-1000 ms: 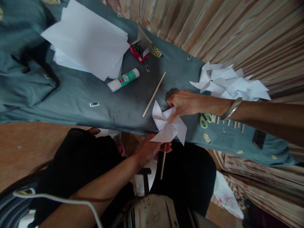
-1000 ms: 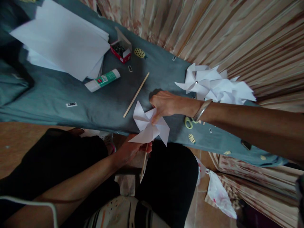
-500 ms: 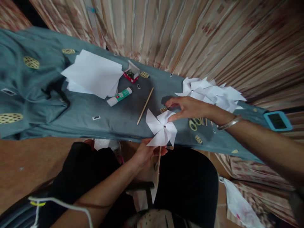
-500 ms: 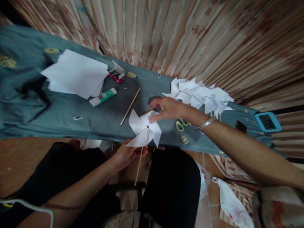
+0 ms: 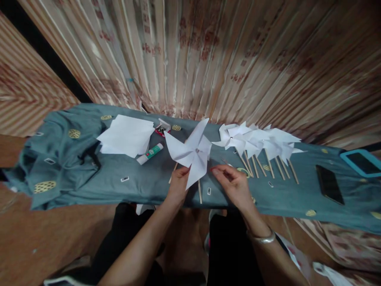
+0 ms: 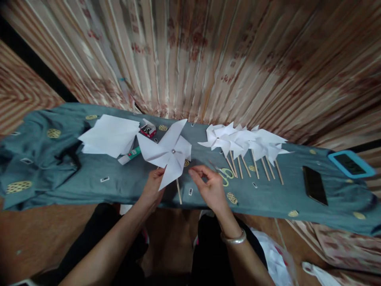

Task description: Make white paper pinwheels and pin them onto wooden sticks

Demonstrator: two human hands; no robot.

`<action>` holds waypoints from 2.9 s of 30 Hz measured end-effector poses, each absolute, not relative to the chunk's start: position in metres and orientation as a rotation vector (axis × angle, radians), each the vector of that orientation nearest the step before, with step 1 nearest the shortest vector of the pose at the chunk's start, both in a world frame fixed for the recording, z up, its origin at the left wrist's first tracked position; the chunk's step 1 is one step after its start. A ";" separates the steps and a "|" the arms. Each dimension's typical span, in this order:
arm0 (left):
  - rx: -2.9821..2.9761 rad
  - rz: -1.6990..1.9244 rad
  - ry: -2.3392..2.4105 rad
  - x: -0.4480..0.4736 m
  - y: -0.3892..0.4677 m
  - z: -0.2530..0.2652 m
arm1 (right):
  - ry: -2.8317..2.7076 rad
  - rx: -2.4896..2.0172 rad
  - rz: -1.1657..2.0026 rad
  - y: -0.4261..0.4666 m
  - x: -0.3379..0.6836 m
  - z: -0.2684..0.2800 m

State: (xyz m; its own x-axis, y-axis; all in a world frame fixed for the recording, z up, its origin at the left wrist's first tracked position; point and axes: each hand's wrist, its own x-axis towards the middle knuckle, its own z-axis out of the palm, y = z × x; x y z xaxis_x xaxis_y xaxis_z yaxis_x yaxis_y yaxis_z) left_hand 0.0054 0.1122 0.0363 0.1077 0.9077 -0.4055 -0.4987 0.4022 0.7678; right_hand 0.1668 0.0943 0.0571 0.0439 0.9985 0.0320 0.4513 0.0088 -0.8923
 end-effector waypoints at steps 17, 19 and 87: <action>0.650 1.159 1.046 0.028 0.112 0.038 | -1.413 -1.268 1.577 0.094 0.160 0.032; 0.645 1.146 1.078 0.030 0.111 0.039 | -1.425 -1.249 1.572 0.094 0.160 0.033; 1.014 1.012 1.090 0.020 0.128 0.029 | -0.836 -1.137 1.190 0.157 0.203 0.051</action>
